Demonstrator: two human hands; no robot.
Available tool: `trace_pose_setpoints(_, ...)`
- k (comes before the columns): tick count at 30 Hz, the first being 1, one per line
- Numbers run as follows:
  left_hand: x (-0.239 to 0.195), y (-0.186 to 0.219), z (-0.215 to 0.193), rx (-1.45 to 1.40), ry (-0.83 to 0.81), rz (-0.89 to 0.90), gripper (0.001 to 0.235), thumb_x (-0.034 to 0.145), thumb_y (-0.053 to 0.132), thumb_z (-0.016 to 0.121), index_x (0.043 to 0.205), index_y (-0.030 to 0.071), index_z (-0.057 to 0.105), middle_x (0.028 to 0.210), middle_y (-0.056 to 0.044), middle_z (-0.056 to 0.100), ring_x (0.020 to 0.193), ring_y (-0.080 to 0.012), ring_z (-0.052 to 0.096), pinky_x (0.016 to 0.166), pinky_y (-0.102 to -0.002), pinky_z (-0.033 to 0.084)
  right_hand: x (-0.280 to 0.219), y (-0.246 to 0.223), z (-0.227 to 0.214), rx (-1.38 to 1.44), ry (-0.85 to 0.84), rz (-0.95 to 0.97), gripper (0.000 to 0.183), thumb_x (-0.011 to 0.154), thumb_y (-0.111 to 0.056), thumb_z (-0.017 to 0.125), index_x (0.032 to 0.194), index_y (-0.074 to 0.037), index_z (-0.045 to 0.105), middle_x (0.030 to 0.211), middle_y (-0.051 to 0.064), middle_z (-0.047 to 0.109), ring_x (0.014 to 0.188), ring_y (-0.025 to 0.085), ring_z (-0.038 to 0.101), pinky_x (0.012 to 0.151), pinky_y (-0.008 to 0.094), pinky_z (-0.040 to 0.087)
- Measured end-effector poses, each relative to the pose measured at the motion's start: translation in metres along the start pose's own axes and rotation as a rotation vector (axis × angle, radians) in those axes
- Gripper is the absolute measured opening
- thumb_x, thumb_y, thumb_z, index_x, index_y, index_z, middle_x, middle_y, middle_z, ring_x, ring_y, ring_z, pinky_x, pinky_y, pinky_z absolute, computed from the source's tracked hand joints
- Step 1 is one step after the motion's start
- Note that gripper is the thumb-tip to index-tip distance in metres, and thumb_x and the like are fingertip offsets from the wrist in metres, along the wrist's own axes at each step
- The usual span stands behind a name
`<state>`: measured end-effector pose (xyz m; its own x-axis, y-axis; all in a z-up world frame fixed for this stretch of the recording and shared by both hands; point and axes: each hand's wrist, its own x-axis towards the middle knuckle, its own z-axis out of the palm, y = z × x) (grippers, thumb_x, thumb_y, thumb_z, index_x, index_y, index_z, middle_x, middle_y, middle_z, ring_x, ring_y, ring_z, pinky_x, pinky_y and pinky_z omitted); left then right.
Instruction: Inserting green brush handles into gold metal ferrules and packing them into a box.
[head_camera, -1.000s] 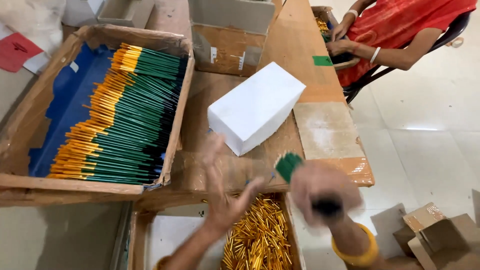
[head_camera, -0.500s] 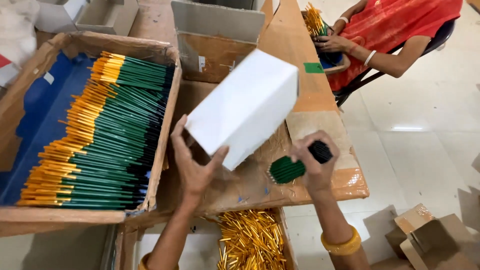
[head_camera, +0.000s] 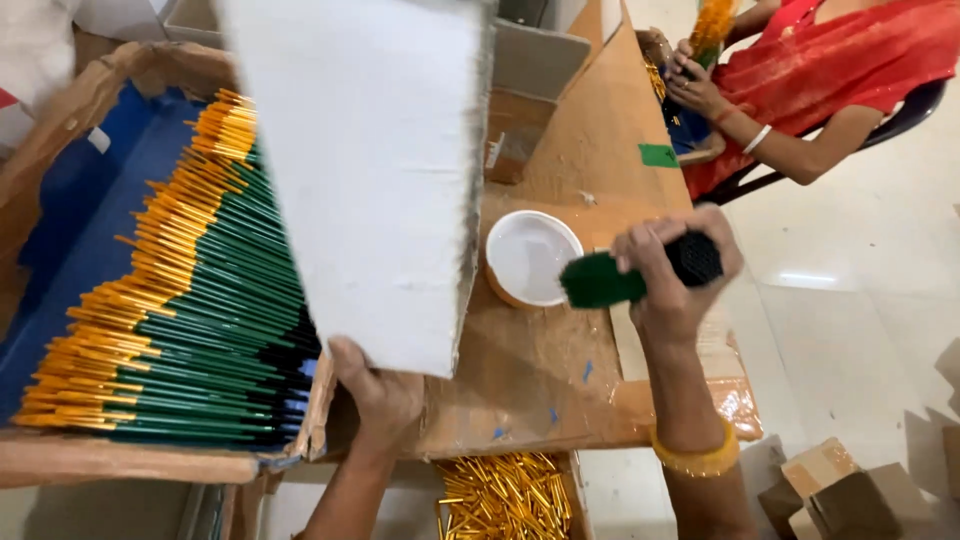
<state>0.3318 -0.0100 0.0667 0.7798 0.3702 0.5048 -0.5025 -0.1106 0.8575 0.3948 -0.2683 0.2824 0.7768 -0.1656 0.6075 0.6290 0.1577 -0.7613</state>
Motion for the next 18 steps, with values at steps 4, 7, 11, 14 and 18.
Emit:
trace_pose_setpoints(4,0.031,0.078,0.007,-1.054,0.137,-0.552,0.09,0.093,0.071,0.05,0.158,0.014,0.029,0.151,-0.005,0.041,0.136,-0.0219,0.045,0.115,-0.042,0.037,0.021,0.045,0.017,-0.018,-0.035,-0.004,0.023,0.102,0.011,0.066,0.098,-0.004,0.049,0.08,0.006,0.056,0.062,0.016,0.058,0.063,0.031,0.054)
trace_pose_setpoints(7,0.028,0.074,0.004,-0.937,0.258,-0.564,0.092,0.092,0.074,0.052,0.158,0.013,0.03,0.15,-0.007,0.043,0.135,-0.0228,0.046,0.114,-0.043,0.039,0.024,0.069,0.019,-0.075,-0.041,0.026,0.025,0.099,0.011,0.069,0.096,-0.005,0.049,0.081,0.005,0.056,0.063,0.015,0.059,0.062,0.03,0.053)
trace_pose_setpoints(11,0.032,0.077,0.005,-0.962,0.379,-0.544,0.088,0.094,0.069,0.056,0.158,0.015,0.033,0.152,-0.002,0.044,0.14,-0.0205,0.044,0.12,-0.041,0.036,0.02,0.079,0.018,-0.211,-0.072,0.07,0.025,0.098,0.009,0.072,0.093,-0.004,0.051,0.081,0.006,0.06,0.066,0.013,0.061,0.062,0.027,0.053)
trace_pose_setpoints(14,0.036,0.083,0.005,-0.99,0.38,-0.51,0.085,0.095,0.067,0.059,0.157,0.015,0.036,0.151,0.0,0.047,0.139,-0.02,0.044,0.12,-0.041,0.035,0.019,0.08,0.02,-0.256,-0.089,0.091,0.025,0.098,0.006,0.073,0.092,-0.004,0.051,0.08,0.006,0.061,0.066,0.012,0.062,0.062,0.026,0.053)
trace_pose_setpoints(18,0.028,0.071,0.005,-0.935,0.418,-0.464,0.083,0.096,0.065,0.061,0.157,0.014,0.037,0.153,0.0,0.047,0.142,-0.0187,0.044,0.122,-0.039,0.034,0.018,0.081,0.024,-0.268,-0.117,0.093,0.024,0.098,0.003,0.075,0.093,-0.004,0.052,0.08,0.006,0.064,0.067,0.012,0.062,0.063,0.025,0.053)
